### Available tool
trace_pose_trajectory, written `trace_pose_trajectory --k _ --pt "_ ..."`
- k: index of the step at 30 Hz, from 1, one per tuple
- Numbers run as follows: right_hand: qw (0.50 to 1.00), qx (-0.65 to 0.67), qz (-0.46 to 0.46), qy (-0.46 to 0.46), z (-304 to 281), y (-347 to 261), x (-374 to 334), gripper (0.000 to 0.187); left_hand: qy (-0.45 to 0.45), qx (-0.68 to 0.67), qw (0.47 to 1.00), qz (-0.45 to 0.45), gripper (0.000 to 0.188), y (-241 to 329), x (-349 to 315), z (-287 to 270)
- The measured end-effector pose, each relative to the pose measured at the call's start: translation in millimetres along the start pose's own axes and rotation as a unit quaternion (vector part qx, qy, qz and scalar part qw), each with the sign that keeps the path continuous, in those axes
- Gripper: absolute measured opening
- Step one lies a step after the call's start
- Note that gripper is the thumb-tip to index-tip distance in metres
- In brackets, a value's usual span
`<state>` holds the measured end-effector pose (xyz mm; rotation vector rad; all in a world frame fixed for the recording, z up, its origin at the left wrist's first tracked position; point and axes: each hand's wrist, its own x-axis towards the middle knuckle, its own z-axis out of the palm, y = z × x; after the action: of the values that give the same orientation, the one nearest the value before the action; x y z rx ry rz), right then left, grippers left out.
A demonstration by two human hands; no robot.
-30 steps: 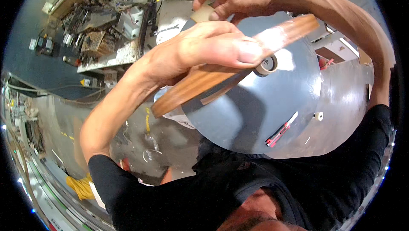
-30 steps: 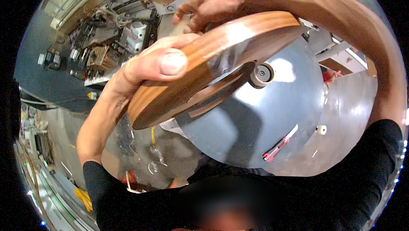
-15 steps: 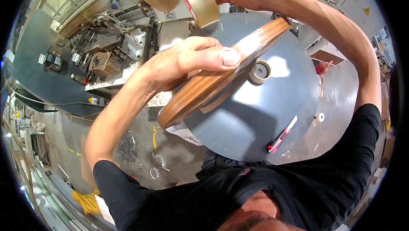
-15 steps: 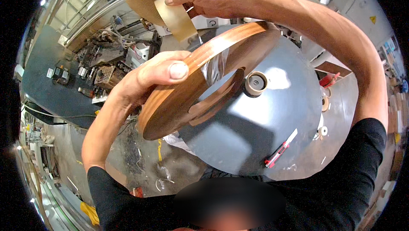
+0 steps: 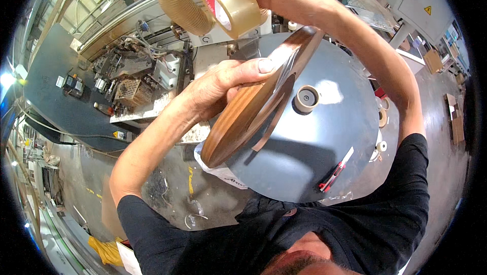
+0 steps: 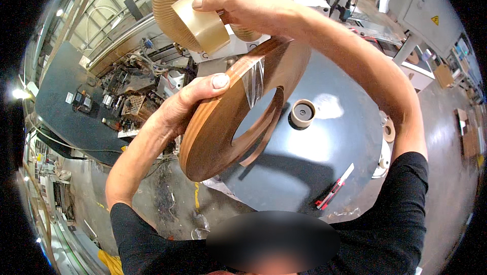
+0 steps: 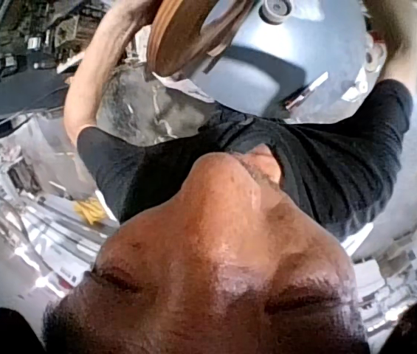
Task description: The person wraps a roll of edge banding with clear tape by hand and cuts the tape with a utility knife.
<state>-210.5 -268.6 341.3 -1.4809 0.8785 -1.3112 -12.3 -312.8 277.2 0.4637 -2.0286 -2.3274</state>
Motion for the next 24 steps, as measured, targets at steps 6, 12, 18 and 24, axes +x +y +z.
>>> trace_pose_trajectory --k 6,12,18,24 --pt "0.986 0.024 -0.148 0.078 24.6 -15.0 -11.7 0.047 0.035 -0.053 0.998 -0.028 0.089 10.5 0.6 -1.3" --pt "0.94 0.154 -0.266 0.151 10.5 18.4 -1.7 0.039 0.048 -0.002 0.999 -0.014 0.082 9.7 5.1 -0.5" --pt "0.911 0.157 -0.329 0.191 11.4 22.3 -3.1 0.035 0.053 0.056 0.996 -0.037 0.083 15.9 5.5 3.8" --pt "0.897 0.144 -0.362 0.208 5.5 16.4 -1.4 0.031 0.091 0.031 0.995 -0.022 0.095 6.4 5.7 -7.9"
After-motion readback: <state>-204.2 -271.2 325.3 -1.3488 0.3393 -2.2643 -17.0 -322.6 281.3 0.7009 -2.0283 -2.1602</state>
